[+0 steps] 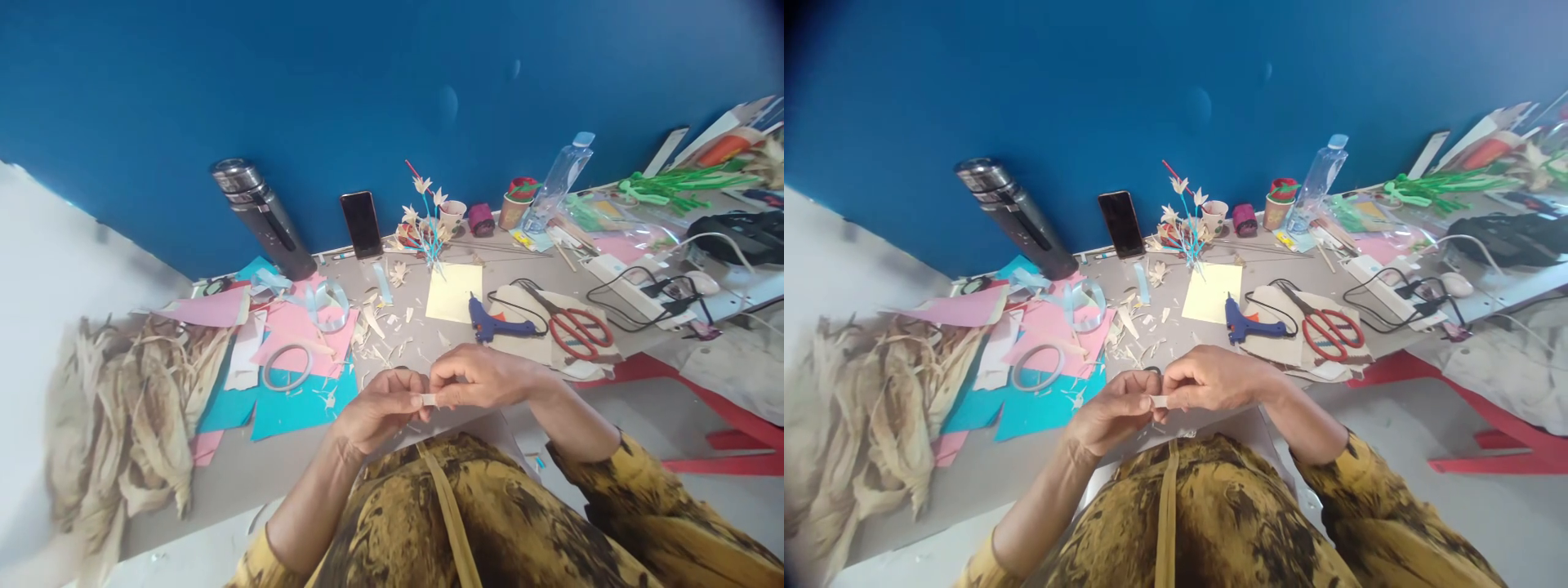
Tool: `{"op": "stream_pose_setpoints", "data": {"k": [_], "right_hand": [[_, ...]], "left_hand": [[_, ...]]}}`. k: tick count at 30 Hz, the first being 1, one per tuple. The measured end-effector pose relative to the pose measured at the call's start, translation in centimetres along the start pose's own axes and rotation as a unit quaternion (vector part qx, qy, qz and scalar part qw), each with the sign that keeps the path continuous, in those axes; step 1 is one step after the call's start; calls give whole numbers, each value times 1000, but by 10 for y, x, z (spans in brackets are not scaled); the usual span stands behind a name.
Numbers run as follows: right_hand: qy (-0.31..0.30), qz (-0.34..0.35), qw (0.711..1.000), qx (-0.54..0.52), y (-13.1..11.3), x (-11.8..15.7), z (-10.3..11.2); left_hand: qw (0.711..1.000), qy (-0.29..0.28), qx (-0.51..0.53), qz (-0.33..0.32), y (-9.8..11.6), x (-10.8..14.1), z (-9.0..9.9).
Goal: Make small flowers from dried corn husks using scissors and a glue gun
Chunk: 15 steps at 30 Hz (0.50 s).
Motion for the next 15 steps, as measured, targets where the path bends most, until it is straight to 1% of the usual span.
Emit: {"op": "stream_pose_setpoints", "data": {"k": [2, 4, 5, 6, 8, 11, 12, 15], "right_hand": [[11, -14, 1000, -24, 7, 3, 2], [28, -32, 998, -44, 16, 6, 3], [34, -40, 997, -53, 20, 6, 3], [38, -45, 996, -60, 23, 6, 2], [42, -49, 996, -64, 24, 4, -1], [35, -35, 996, -68, 20, 0, -8], [30, -28, 997, -71, 19, -1, -11], [18, -11, 997, -74, 19, 2, -18]], "left_hand": [[998, -3, 47, -34, 9, 4, 7], [994, 15, 79, -80, 20, 8, 19], [992, 29, 75, -95, 23, 11, 23], [993, 37, 60, -95, 22, 12, 24], [998, 38, 17, -56, 12, 11, 19], [997, 79, -5, -18, -5, 10, 15], [997, 77, 2, -12, -9, 9, 12], [999, 26, 40, -2, -18, 10, 4]]}}
Point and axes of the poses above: each hand's wrist, its own x-axis away from the middle knuckle, its own z-axis out of the back of the hand, y = z × x, the point moved 10 cm from there along -x, towards the middle knuckle, and after that the axes turned 3 degrees about -x, right-handed, at the moved point
